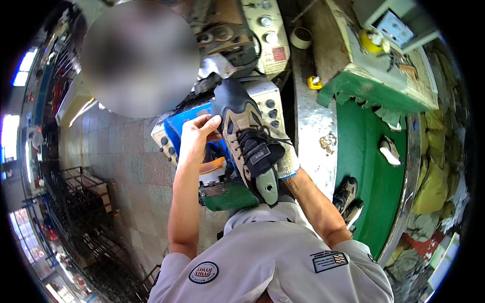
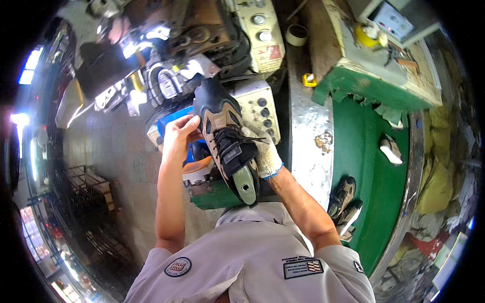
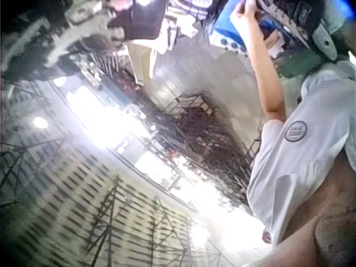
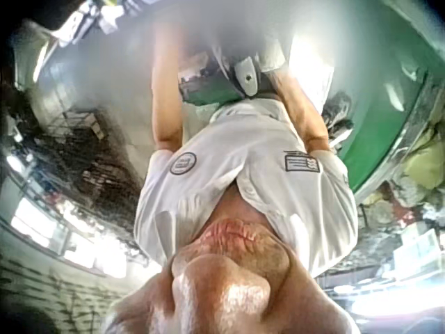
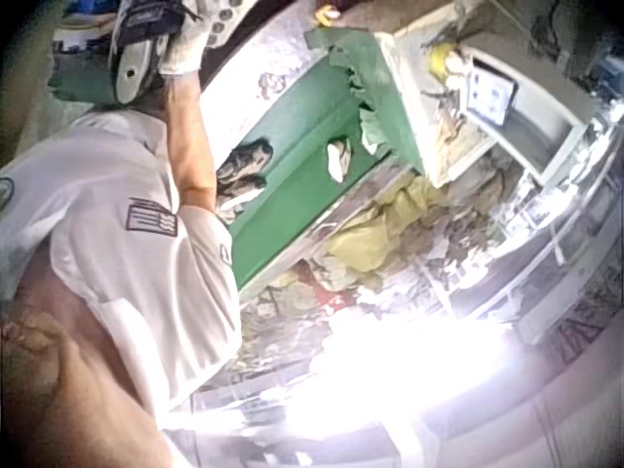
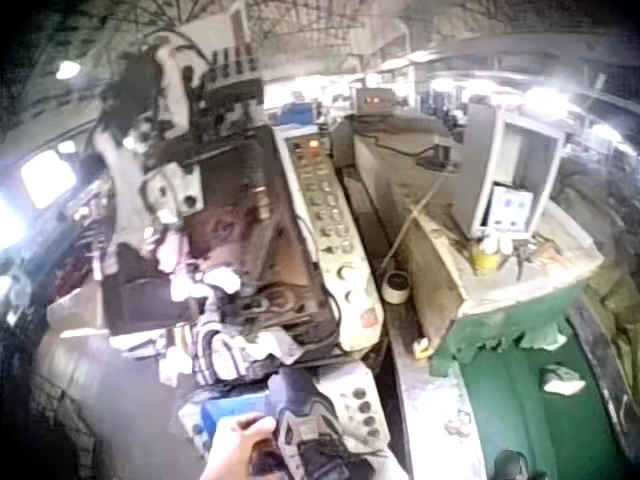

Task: The person picks up a shoe upper from a conveyor belt, places it onto a lasting machine to shape the heel and toe, and then places the shaped shoe back onto the conveyor belt.

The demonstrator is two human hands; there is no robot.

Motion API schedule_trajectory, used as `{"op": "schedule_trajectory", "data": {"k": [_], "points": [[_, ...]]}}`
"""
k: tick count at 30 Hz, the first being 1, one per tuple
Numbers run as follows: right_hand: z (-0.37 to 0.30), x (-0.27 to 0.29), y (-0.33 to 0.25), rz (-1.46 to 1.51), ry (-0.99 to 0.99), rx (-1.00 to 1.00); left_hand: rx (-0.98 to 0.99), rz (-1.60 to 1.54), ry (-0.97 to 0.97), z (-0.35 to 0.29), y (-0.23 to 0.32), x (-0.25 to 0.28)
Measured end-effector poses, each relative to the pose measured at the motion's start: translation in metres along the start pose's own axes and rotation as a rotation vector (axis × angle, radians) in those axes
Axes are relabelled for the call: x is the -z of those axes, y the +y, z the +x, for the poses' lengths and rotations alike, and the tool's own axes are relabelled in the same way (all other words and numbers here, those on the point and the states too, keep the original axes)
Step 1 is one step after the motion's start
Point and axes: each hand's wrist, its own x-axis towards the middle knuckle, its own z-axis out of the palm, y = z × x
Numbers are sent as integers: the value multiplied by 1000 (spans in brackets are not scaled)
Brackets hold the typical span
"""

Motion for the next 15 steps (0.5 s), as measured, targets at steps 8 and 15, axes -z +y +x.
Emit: {"op": "schedule_trajectory", "data": {"k": [8,15], "points": [[73,-63,41,-274,32,52,-108,-187,382,7,-17,78],[145,-72,68,-429,-32,307,-369,-369,430,24,5,102]]}}
